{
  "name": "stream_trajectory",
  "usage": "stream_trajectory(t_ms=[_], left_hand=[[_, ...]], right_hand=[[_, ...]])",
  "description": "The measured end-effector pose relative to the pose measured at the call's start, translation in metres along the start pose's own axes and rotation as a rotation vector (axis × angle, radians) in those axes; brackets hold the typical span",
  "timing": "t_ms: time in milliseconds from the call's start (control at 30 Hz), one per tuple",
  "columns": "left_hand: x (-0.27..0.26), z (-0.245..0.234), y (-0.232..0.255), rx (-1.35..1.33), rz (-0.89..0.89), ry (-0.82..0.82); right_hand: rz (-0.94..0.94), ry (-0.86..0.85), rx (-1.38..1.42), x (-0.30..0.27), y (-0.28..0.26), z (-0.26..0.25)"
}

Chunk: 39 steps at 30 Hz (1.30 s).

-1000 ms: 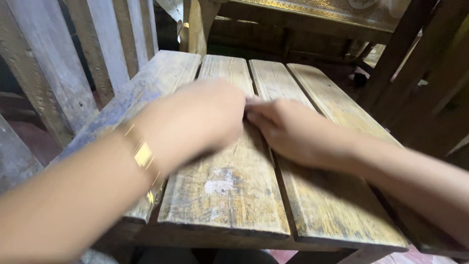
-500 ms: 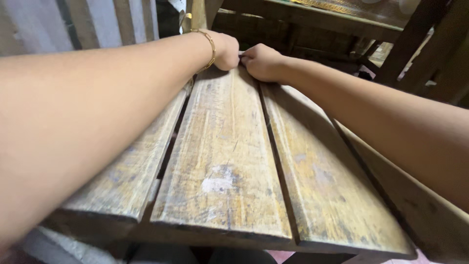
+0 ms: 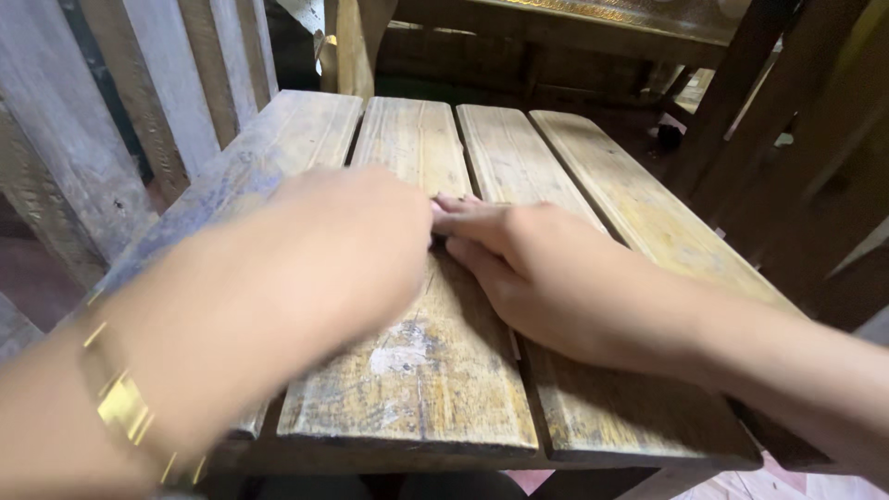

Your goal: The person sands the surface of a wooden chair seat using a sanding block. They move the block back and forth across the slats, applying pressure to smooth the wood. The person occasionally adjusts their grip and the position of the sanding block to cover different areas of the seat.

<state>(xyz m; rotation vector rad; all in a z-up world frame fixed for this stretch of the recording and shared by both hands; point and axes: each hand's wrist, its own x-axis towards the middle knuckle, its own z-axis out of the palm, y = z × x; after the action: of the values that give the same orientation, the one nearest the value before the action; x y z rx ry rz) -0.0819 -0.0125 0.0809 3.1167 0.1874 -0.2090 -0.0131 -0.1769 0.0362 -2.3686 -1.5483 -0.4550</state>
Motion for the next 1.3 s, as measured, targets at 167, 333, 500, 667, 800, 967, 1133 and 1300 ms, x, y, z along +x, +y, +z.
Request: stream_trajectory(t_ms=[167,333,500,667,800,967,1133,1300], left_hand=[[0.036,0.007,0.002,0.095,0.155,0.140],[0.169,0.001,0.001,0.174,0.276,0.312],[0.248,-0.007,-0.010,0.211,0.264,0.315],[0.228,0.002,-0.013,0.224,0.236,0.295],[0.194,0.002,-0.006,0.208,0.228,0.307],[0.185,0.009,-0.008,0.162,0.227,0.353],[0.184,0.011,-0.004,0.153,0.203,0.347],[0.212,0.014,0.005,0.127,0.162,0.326]], right_hand=[[0.457,-0.172,0.166,0.018,0.013,-0.004],[0.301,-0.026,-0.007,0.074,0.107,0.023],[0.375,0.031,-0.067,0.118,0.164,0.048],[0.272,0.082,-0.105,0.106,0.156,0.052],[0.256,0.071,-0.092,0.085,0.133,0.047],[0.191,0.098,-0.143,0.087,0.137,0.039],[0.146,0.094,-0.090,0.091,0.141,0.036],[0.195,0.080,-0.077,0.089,0.163,0.038]])
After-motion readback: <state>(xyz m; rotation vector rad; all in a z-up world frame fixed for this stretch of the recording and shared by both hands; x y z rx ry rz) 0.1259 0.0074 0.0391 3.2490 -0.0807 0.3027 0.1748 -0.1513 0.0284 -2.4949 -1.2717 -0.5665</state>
